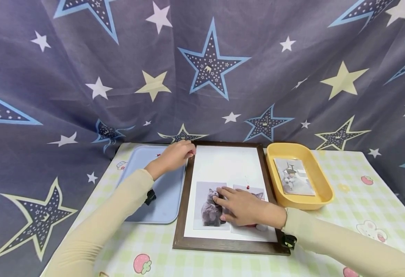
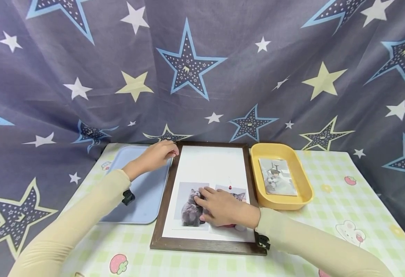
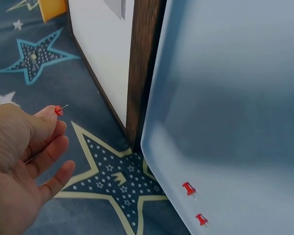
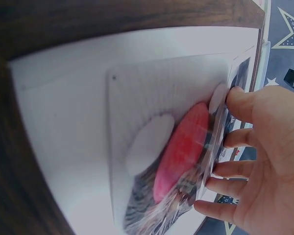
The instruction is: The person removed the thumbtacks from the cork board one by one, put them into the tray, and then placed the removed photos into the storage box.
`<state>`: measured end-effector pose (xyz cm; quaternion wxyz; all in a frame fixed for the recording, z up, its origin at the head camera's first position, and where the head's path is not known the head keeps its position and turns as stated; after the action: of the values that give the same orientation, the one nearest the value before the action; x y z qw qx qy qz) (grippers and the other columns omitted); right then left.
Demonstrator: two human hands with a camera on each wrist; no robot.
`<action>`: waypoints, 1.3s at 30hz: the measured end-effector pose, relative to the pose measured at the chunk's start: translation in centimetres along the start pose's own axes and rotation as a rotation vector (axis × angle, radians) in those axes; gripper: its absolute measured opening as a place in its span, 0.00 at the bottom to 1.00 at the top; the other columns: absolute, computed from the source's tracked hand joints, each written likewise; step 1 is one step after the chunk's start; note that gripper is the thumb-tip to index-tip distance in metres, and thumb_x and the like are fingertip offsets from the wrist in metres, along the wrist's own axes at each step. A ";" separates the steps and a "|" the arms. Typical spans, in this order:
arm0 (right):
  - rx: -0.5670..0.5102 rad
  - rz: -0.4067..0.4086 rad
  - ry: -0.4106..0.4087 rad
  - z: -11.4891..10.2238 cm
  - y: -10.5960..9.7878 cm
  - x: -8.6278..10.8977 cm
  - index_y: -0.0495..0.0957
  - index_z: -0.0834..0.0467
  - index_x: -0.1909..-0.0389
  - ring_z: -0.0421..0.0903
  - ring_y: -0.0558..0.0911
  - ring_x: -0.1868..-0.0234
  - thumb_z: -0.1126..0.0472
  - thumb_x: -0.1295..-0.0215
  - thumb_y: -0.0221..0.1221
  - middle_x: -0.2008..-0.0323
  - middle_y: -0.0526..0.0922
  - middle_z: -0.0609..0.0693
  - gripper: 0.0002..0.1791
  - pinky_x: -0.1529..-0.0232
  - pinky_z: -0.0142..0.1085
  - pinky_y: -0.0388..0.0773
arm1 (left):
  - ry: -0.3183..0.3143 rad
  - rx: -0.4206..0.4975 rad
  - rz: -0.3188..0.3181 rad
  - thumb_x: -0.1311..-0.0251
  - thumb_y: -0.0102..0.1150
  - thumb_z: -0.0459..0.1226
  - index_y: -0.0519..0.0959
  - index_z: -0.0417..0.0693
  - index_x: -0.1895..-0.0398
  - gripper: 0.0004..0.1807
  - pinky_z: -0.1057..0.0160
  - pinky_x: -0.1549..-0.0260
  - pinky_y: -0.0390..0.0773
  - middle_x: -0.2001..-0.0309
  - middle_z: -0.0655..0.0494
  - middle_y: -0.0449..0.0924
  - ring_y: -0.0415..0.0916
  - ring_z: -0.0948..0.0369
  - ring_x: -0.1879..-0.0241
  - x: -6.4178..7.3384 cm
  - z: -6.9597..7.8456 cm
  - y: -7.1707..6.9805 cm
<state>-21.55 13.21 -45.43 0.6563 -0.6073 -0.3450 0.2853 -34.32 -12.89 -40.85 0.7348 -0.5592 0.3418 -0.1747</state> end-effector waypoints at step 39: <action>0.001 -0.006 0.001 0.2 0.1 0.0 0.65 0.54 0.24 0.60 0.68 0.25 0.41 0.24 0.52 0.24 0.64 0.62 0.34 0.30 0.54 0.74 | -0.226 -0.013 -0.116 0.34 0.65 0.34 0.88 0.42 0.61 0.05 0.50 0.58 0.84 0.63 0.51 0.88 0.83 0.55 0.65 1.8 -6.6 -0.8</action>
<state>-21.66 13.34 -45.50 0.6578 -0.6060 -0.3464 0.2830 -37.60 -18.94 -41.61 0.7537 -0.5990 0.2248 -0.1506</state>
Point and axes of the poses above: each hand's wrist, its own x-axis away from the middle knuckle, its own y-axis out of the palm, z = x × y, the point moved 1 cm from there along -x, towards the middle knuckle
